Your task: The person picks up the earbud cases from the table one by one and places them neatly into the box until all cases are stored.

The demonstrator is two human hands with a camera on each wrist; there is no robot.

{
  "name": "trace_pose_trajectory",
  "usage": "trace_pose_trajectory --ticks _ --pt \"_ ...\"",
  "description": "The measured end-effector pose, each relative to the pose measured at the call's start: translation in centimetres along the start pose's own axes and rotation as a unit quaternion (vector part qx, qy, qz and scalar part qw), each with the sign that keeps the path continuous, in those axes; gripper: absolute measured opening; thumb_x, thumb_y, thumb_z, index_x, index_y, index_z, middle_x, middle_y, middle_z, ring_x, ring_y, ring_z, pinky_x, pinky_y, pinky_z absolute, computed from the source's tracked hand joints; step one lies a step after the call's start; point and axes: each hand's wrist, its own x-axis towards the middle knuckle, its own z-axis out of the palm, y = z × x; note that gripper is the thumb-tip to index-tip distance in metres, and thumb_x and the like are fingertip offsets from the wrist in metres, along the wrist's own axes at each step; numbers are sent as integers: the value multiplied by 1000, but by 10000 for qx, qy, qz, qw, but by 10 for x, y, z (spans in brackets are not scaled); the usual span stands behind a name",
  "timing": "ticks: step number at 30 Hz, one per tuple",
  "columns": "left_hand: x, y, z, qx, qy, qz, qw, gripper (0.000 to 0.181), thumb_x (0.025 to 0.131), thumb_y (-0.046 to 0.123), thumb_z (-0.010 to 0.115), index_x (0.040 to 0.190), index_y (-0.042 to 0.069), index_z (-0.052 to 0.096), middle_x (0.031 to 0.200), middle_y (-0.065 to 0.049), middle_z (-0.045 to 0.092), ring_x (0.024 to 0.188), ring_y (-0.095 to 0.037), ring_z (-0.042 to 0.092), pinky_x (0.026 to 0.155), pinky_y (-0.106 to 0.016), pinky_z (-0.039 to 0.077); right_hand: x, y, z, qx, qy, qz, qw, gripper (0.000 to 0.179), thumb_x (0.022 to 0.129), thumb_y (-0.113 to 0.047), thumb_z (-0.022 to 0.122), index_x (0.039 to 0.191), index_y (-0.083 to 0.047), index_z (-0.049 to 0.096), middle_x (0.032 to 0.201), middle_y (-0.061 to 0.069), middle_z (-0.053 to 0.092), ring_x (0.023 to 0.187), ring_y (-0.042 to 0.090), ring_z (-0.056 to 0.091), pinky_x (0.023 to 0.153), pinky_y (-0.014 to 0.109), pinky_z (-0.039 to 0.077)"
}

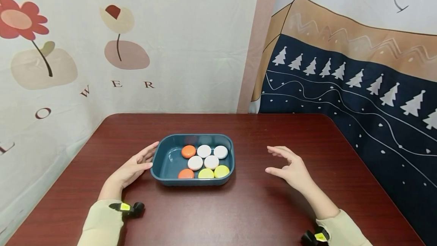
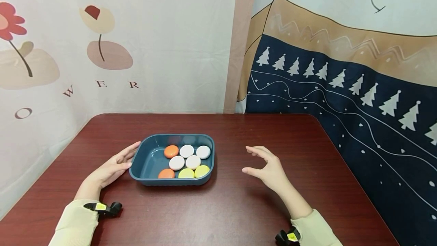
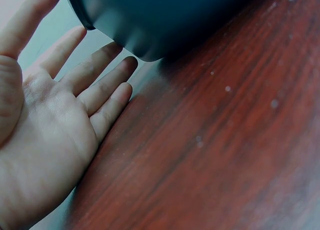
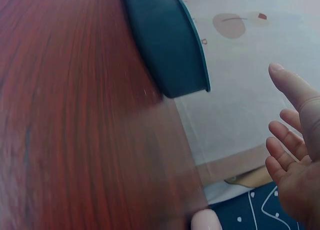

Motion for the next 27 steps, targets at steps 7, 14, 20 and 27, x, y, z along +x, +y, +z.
trace_pose_trajectory --ticks 7,14,20,27 --pt "0 2 1 35 16 -10 10000 68 96 -3 48 154 6 13 152 -6 27 129 -2 37 99 -20 37 -3 11 -12 79 -121 -39 9999 58 70 5 81 124 5 59 117 15 58 102 6 52 61 23 49" --pt "0 2 2 63 39 -25 10000 68 96 -3 49 154 6 13 152 -5 26 128 -1 37 99 -20 37 -5 22 -21 -108 -225 -199 9995 57 69 7 80 123 6 59 118 22 59 103 4 54 89 18 40" --pt "0 2 2 57 43 -41 10000 68 96 -3 49 154 6 13 152 -5 26 128 0 37 99 -20 37 -6 35 -28 -18 -472 -241 9986 58 70 9 78 124 7 58 120 23 57 104 5 53 90 21 41" --pt "0 2 1 53 63 -80 9999 69 96 -2 49 154 7 14 152 -4 26 128 0 37 99 -20 37 -7 48 -37 16 -689 -266 9973 58 72 9 77 125 10 55 121 26 55 106 21 55 91 22 41"
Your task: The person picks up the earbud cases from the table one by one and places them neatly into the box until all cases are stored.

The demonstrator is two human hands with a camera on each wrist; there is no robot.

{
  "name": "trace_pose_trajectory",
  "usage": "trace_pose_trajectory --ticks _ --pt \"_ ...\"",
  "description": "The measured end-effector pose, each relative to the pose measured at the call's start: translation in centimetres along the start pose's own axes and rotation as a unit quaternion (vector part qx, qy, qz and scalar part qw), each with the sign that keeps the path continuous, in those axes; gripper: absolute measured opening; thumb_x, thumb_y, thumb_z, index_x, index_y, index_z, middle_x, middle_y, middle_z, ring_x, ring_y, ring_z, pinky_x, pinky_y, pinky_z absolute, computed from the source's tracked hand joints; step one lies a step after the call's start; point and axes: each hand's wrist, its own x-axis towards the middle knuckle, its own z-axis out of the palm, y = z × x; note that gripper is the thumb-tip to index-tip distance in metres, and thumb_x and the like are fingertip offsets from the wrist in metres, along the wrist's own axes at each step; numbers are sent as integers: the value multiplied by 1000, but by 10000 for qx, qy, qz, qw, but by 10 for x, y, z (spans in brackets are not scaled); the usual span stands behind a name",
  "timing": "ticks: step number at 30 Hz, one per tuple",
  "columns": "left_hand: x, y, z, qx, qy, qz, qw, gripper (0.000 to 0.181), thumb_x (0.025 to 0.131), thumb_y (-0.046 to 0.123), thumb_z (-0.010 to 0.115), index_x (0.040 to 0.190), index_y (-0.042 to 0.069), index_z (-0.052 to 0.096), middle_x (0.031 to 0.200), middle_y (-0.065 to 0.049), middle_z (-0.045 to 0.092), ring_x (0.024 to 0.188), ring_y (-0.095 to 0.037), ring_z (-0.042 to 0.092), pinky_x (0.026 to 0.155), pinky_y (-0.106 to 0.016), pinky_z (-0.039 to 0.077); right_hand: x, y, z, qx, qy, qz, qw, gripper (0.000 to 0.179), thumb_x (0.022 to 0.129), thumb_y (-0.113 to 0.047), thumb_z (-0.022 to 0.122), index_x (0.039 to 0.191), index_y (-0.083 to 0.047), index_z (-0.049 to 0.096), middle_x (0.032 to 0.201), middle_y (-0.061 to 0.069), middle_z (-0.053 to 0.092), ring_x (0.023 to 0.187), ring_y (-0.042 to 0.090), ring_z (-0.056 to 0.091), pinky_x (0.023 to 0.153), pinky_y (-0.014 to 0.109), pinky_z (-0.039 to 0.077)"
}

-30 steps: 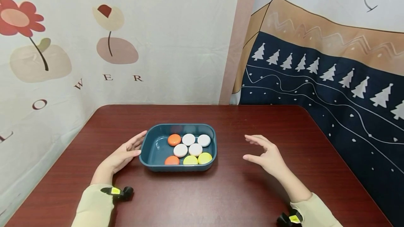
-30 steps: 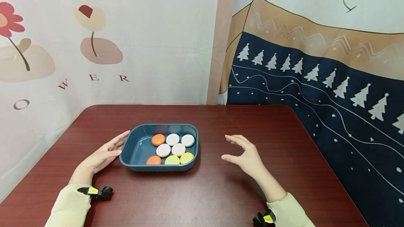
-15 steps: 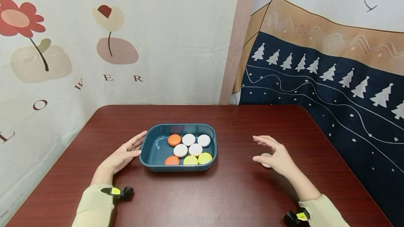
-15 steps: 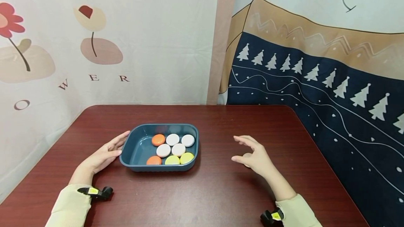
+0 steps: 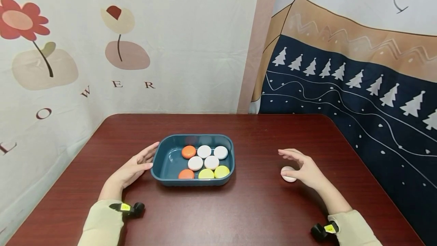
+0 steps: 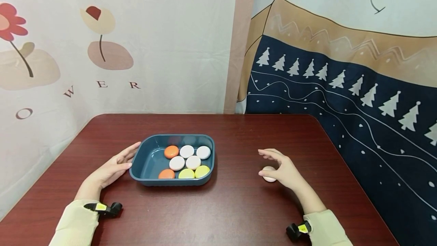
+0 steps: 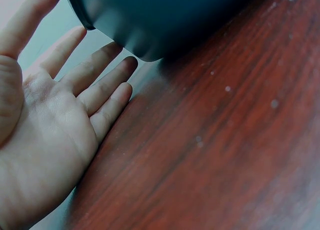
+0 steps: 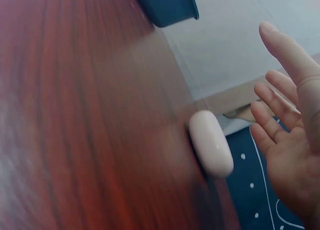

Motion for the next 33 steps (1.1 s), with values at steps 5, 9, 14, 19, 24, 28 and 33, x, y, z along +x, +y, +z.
trace_pose_trajectory --ticks 5,9,14,19,24,28,33 --pt "0 0 0 11 15 -15 10000 69 96 -2 50 154 7 13 153 -5 25 128 1 37 99 -20 37 -3 15 -5 -165 -115 14 9998 57 72 8 77 125 9 55 122 25 56 105 28 54 89 27 43" --pt "0 -1 0 6 17 -24 10000 69 96 -2 50 154 7 13 152 -5 25 128 1 37 99 -20 37 -7 37 -10 -150 -278 -47 9995 59 73 9 76 127 10 53 123 25 54 106 28 54 90 26 42" --pt "0 0 0 25 -2 7 10000 68 96 -3 49 154 6 13 152 -5 26 128 1 37 98 -20 37 -9 55 -17 60 -459 -17 9989 59 76 4 76 129 9 52 127 23 53 109 26 53 92 22 39" --pt "0 1 0 31 -20 39 10000 68 96 -2 49 154 6 13 152 -6 26 128 0 37 98 -20 37 -11 63 -21 297 -582 10 9979 57 78 4 75 129 10 52 126 25 53 110 23 53 92 21 39" --pt "0 1 0 17 -29 53 10000 68 96 -2 49 154 5 13 151 -4 28 128 -1 38 98 -20 37 -12 70 -24 483 -716 -86 9962 56 77 7 73 129 11 51 125 29 52 111 21 54 93 20 39" --pt "0 0 0 24 -38 63 10000 68 96 -2 49 154 5 13 151 -3 28 128 0 38 98 -20 37 -14 74 -26 529 -796 -78 9954 56 78 7 72 129 12 50 126 31 51 112 18 53 93 18 38" --pt "1 -2 -1 8 -58 69 10000 68 96 -3 48 154 6 13 152 -4 27 128 0 37 99 -20 37 -16 75 -26 531 -906 -58 9945 57 78 6 73 129 11 50 126 30 51 112 18 53 93 19 38"
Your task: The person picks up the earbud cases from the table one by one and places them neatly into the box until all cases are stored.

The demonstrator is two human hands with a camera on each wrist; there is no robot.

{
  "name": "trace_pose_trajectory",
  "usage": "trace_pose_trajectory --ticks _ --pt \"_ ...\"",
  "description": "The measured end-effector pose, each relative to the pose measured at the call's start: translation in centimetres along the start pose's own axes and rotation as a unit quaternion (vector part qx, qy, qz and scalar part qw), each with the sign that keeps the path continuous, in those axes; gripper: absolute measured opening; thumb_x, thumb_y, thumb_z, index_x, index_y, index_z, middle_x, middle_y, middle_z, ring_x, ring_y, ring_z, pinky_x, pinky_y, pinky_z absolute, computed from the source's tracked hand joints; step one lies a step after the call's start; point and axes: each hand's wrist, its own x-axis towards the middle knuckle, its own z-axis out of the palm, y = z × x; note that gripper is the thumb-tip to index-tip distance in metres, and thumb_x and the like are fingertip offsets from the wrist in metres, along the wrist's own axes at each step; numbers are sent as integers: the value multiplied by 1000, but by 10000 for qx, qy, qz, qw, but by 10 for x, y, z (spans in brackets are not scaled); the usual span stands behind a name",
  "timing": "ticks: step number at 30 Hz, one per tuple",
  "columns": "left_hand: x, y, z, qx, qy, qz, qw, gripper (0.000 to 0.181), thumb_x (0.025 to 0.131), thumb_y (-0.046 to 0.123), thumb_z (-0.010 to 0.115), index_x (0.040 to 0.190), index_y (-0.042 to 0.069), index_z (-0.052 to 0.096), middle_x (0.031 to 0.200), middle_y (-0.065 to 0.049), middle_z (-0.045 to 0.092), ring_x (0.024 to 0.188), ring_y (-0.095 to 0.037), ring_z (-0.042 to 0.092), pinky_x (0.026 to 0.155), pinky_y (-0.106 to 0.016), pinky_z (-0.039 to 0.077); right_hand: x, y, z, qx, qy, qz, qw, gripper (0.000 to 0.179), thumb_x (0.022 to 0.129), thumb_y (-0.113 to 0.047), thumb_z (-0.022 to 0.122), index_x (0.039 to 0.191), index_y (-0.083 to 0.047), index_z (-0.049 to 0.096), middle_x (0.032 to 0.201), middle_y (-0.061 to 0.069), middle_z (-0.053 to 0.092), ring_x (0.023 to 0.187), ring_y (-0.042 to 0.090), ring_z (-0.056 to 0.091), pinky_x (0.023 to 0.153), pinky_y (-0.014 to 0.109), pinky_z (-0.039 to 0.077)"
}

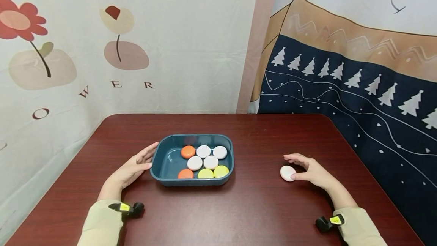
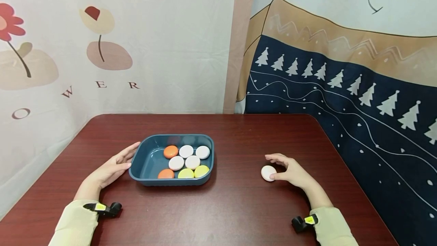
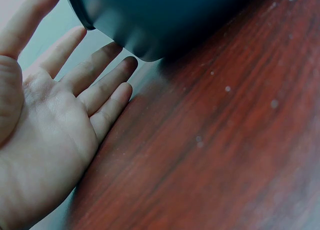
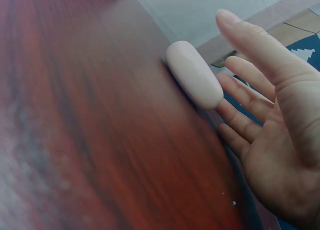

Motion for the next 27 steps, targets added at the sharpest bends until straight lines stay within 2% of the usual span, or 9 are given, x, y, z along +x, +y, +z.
trace_pose_trajectory --ticks 5,13,20,27 --pt "0 0 0 31 23 -21 10000 68 97 -3 48 154 6 13 152 -5 26 128 0 37 98 -20 37 -1 -2 -1 -133 -27 26 9999 56 78 3 74 129 8 52 124 25 55 111 20 51 93 20 36" --pt "-1 2 2 16 29 -15 10000 68 96 -2 49 154 6 13 152 -5 27 128 0 37 98 -20 37 -3 -2 0 -282 -76 113 9995 54 78 -1 77 127 5 56 122 20 58 115 9 48 95 17 32" --pt "-1 3 3 28 28 -12 10000 68 96 -2 49 153 5 12 152 -7 25 128 1 37 98 -20 37 -4 -3 2 -480 -42 371 9981 53 77 -9 80 125 -1 60 124 14 59 117 4 46 96 15 29" --pt "-1 2 2 87 30 -40 9999 68 97 -2 49 154 6 12 154 -12 21 128 2 37 99 -19 36 -5 -4 3 -811 -37 599 9949 53 76 -16 82 124 -6 63 124 8 59 116 5 45 94 18 31"
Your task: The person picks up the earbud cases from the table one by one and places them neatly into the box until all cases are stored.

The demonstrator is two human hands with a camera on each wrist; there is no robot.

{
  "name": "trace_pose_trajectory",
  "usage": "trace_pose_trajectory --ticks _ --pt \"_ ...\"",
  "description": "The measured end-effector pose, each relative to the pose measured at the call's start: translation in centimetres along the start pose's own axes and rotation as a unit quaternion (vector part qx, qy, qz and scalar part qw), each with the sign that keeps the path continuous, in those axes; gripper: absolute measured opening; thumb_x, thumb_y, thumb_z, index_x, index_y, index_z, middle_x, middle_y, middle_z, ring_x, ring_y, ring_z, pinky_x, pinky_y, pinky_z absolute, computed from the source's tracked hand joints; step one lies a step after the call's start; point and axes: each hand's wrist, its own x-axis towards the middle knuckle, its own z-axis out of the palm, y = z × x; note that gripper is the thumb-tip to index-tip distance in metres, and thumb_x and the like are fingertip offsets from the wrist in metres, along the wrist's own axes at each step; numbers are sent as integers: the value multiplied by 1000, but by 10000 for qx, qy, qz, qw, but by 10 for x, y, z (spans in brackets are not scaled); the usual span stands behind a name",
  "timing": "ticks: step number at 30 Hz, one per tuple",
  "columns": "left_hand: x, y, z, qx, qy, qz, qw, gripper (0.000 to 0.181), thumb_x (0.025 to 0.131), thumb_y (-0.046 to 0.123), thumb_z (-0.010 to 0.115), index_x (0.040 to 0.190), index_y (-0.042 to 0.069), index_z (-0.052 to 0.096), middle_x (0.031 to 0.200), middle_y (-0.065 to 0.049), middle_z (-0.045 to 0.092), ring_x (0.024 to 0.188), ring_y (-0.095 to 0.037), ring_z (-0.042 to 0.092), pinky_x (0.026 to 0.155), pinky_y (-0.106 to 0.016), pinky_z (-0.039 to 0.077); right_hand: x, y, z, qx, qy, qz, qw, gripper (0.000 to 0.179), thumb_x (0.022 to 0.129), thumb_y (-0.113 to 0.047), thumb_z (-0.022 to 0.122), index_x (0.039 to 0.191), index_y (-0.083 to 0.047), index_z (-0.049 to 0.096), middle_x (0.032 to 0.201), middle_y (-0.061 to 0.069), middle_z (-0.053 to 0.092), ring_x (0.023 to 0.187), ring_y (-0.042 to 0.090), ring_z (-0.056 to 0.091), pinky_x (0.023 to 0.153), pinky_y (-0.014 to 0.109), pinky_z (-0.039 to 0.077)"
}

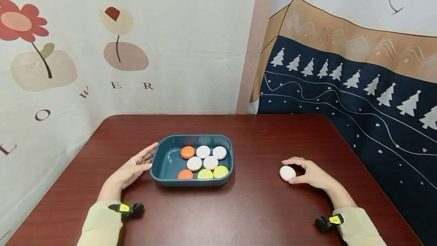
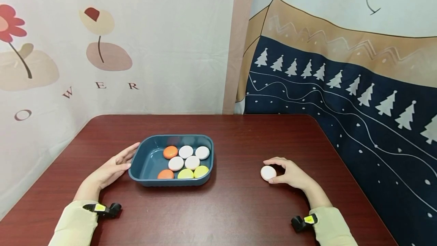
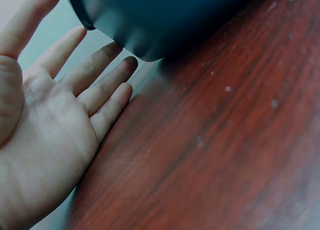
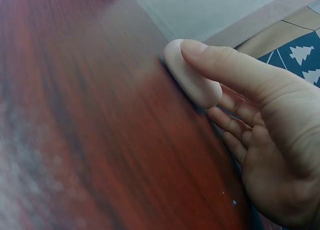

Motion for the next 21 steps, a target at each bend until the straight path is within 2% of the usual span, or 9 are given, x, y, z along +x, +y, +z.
trace_pose_trajectory --ticks 6,14,21 --pt "0 -1 -1 5 7 -7 10000 68 97 -2 49 154 6 12 155 -13 20 128 2 37 98 -19 36 -1 -2 0 -110 12 4 9999 51 75 -16 82 122 -6 65 121 7 61 113 5 46 92 22 35" --pt "0 0 0 -85 -7 11 10000 69 96 -2 49 154 6 12 153 -7 24 128 1 37 99 -20 37 0 -2 0 -48 -27 112 9999 48 76 -17 82 121 -8 66 120 6 60 112 6 47 91 24 37" --pt "0 1 0 -19 38 -7 10000 68 97 -1 50 154 6 13 154 -11 21 127 2 37 98 -19 37 0 -1 1 -26 12 160 9999 47 76 -17 82 120 -8 67 119 5 61 111 6 48 91 24 37"
